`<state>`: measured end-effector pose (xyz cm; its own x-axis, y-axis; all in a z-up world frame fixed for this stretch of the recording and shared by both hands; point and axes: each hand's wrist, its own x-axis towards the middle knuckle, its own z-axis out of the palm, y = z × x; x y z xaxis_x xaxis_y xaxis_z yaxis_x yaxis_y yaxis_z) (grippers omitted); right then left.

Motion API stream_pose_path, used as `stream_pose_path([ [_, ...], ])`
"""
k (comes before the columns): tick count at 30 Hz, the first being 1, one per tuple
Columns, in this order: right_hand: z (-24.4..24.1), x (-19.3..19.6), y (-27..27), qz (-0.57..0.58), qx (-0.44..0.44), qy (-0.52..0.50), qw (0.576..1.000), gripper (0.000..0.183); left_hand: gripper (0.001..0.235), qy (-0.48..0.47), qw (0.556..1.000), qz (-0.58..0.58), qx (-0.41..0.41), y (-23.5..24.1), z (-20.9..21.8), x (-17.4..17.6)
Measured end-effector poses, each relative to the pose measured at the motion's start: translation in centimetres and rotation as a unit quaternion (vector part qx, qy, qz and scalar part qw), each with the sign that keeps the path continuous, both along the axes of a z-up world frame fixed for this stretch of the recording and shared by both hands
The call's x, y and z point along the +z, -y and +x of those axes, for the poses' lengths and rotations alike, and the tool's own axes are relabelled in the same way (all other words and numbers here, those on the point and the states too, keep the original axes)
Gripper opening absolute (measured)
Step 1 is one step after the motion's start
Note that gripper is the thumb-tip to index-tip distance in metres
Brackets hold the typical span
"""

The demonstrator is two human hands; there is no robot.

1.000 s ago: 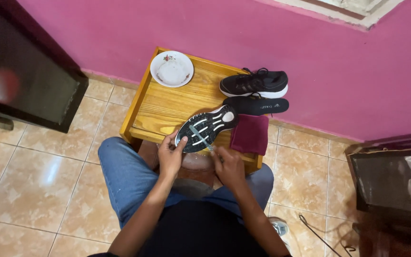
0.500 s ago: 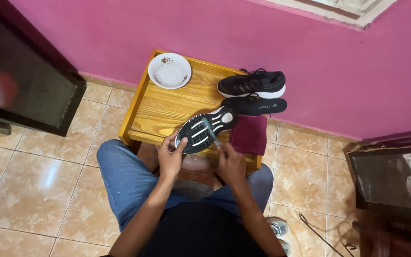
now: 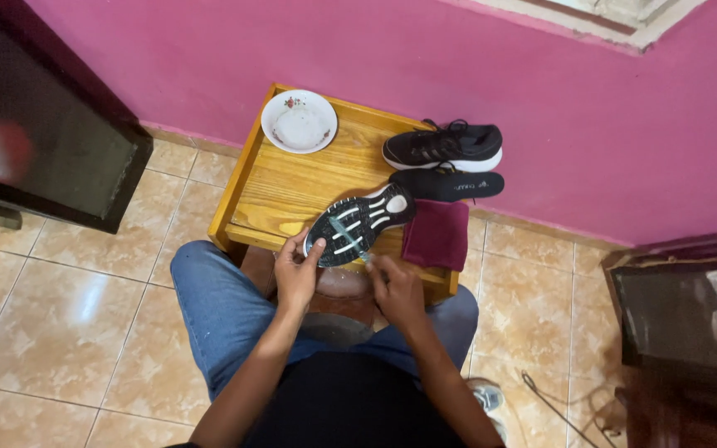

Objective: The person sits on the floor and cleans the sole of a black sneaker using a toothbrush. They scrub the treads and grooves of the shoe's bottom, then wipe the sole with a maroon cloth.

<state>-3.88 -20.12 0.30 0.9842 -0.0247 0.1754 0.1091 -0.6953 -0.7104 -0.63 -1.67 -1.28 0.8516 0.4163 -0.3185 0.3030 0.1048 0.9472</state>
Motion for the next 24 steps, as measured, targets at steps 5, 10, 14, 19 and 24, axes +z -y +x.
stream_pose_path([
  [5, 0.3, 3.2, 0.5, 0.001, -0.025, -0.037, 0.999, 0.012, 0.045, -0.008, 1.0, 0.011, 0.001, 0.0, -0.3, 1.1],
  [10, 0.7, 3.4, 0.5, -0.017, -0.008, -0.027, 0.999, 0.014, 0.046, 0.0, 1.0, 0.009, -0.002, 0.0, -0.2, 1.5],
  [14, 0.6, 3.3, 0.2, -0.025, 0.016, -0.024, 0.999, 0.013, 0.045, -0.001, 1.0, 0.013, 0.002, 0.0, -0.1, 1.2],
  [19, 0.5, 3.5, 0.3, 0.014, -0.015, -0.048, 0.999, 0.012, 0.046, -0.004, 1.0, 0.011, -0.002, 0.0, -0.4, 1.6],
  [24, 0.7, 2.8, 0.8, 0.012, -0.026, -0.036, 0.999, 0.011, 0.046, -0.003, 1.0, 0.02, -0.004, -0.2, -0.4, 1.7],
])
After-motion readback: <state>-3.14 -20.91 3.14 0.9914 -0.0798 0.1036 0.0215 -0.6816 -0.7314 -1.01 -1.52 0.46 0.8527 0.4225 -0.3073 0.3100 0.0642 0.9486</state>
